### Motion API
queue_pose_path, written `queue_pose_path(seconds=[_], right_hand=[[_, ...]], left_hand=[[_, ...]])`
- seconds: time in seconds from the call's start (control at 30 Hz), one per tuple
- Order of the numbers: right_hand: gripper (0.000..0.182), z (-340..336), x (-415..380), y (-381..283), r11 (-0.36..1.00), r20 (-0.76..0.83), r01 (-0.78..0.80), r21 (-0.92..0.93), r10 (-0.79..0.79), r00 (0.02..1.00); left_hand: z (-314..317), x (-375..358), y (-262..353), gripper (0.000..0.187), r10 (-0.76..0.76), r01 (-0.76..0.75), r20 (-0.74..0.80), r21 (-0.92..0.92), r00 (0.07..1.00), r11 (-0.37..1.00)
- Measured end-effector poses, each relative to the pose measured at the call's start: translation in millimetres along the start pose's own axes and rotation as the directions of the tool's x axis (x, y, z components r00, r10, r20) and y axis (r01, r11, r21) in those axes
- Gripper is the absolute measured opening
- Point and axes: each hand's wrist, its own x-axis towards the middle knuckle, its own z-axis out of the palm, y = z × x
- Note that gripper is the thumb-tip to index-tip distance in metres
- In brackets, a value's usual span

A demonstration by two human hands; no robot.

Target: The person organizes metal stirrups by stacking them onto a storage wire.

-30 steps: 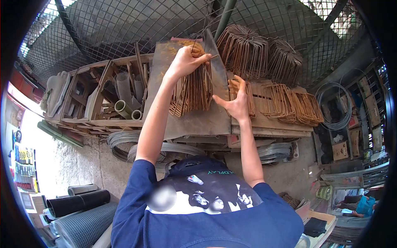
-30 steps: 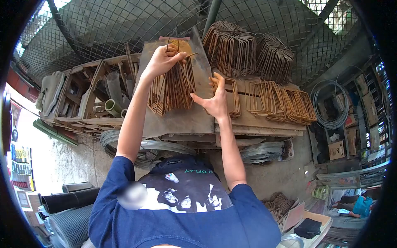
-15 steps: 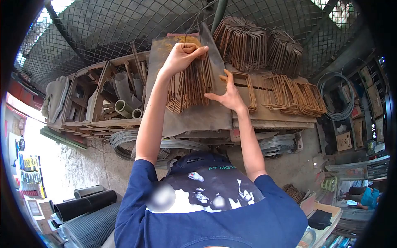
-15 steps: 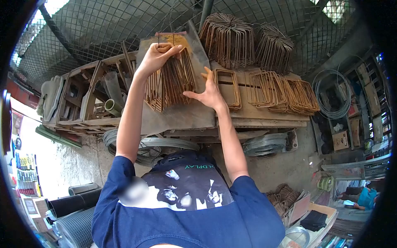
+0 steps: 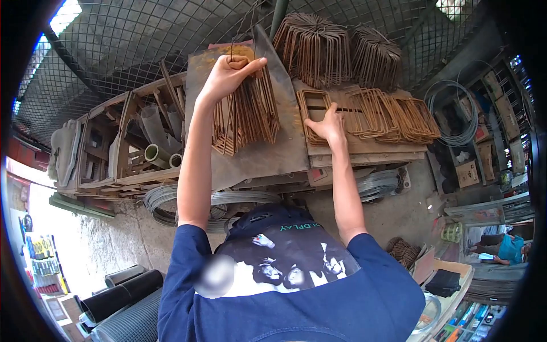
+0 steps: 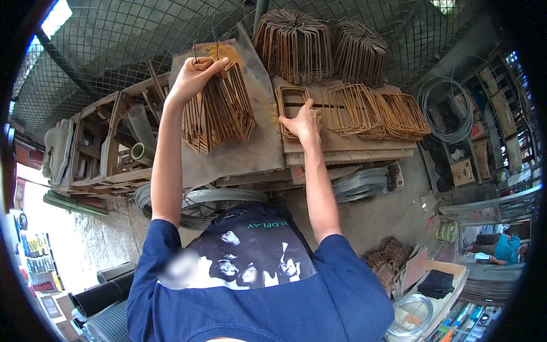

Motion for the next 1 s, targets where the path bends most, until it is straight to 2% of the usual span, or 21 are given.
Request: queue_pose_path(seconds=[0.2, 0.4, 0.47, 0.53, 0.6, 0.67, 0.73, 0.8, 0.87, 0.93, 1.0], right_hand=[[0.098, -14.8, -1.9, 3.9, 0.986, -0.065, 0.023, 0.168, -0.012, 0.998], [0.102, -31.1, -4.6, 13.7, 0.952, -0.150, 0.068, 0.298, -0.024, 0.988], [0.104, -36.0, 10.6, 26.3, 0.851, -0.184, 0.157, 0.501, -0.072, 0.980], [0.101, -60.5, 12.1, 21.9, 0.635, -0.151, 0.189, 0.749, -0.114, 0.982], [0.096, -83.4, 22.8, 15.0, 0.425, -0.318, 0.398, 0.813, -0.249, 0.915], [0.092, -123.3, 21.5, -4.6, 0.351, -0.424, 0.525, 0.775, -0.328, 0.844], [0.087, -154.0, 33.7, -19.7, 0.195, -0.498, 0.634, 0.749, -0.467, 0.731], [0.078, -182.3, 30.9, -41.7, 0.139, -0.522, 0.657, 0.741, -0.497, 0.694], [0.077, -200.1, 45.2, -60.4, 0.077, -0.573, 0.714, 0.696, -0.540, 0.616], [0.079, -215.7, 58.1, -81.2, 0.093, -0.554, 0.714, 0.694, -0.564, 0.612], [0.081, -222.6, 62.2, -92.4, 0.112, -0.536, 0.713, 0.693, -0.582, 0.612]], left_hand=[[-3.1, 5.7, -10.3, 0.038, 0.033, -0.033, 0.012, 0.039, 0.999, 0.999], [-3.3, 2.5, -5.2, 0.038, -0.055, 0.054, 0.004, 0.056, 0.998, 0.997], [-0.5, 1.7, -4.9, 0.045, -0.004, 0.004, -0.025, 0.013, 1.000, 1.000], [-4.3, 4.5, -8.1, 0.053, 0.001, -0.002, 0.005, 0.024, 1.000, 1.000], [-4.0, 4.4, -13.1, 0.058, 0.021, -0.021, 0.012, -0.010, 1.000, 1.000], [-4.3, 7.1, -21.0, 0.060, 0.069, -0.068, 0.029, -0.029, 0.997, 0.997], [-2.9, 5.1, -16.9, 0.060, 0.066, -0.066, 0.021, -0.030, 0.998, 0.997], [-2.7, 4.3, -14.7, 0.061, 0.006, -0.005, 0.042, -0.027, 0.999, 1.000], [-3.4, 6.4, -19.0, 0.061, 0.009, -0.008, 0.035, -0.011, 0.999, 1.000], [-2.8, 4.8, -20.6, 0.062, 0.039, -0.040, 0.030, 0.047, 0.999, 0.998], [-2.3, 4.3, -19.8, 0.062, 0.047, -0.048, 0.036, 0.029, 0.998, 0.998]])
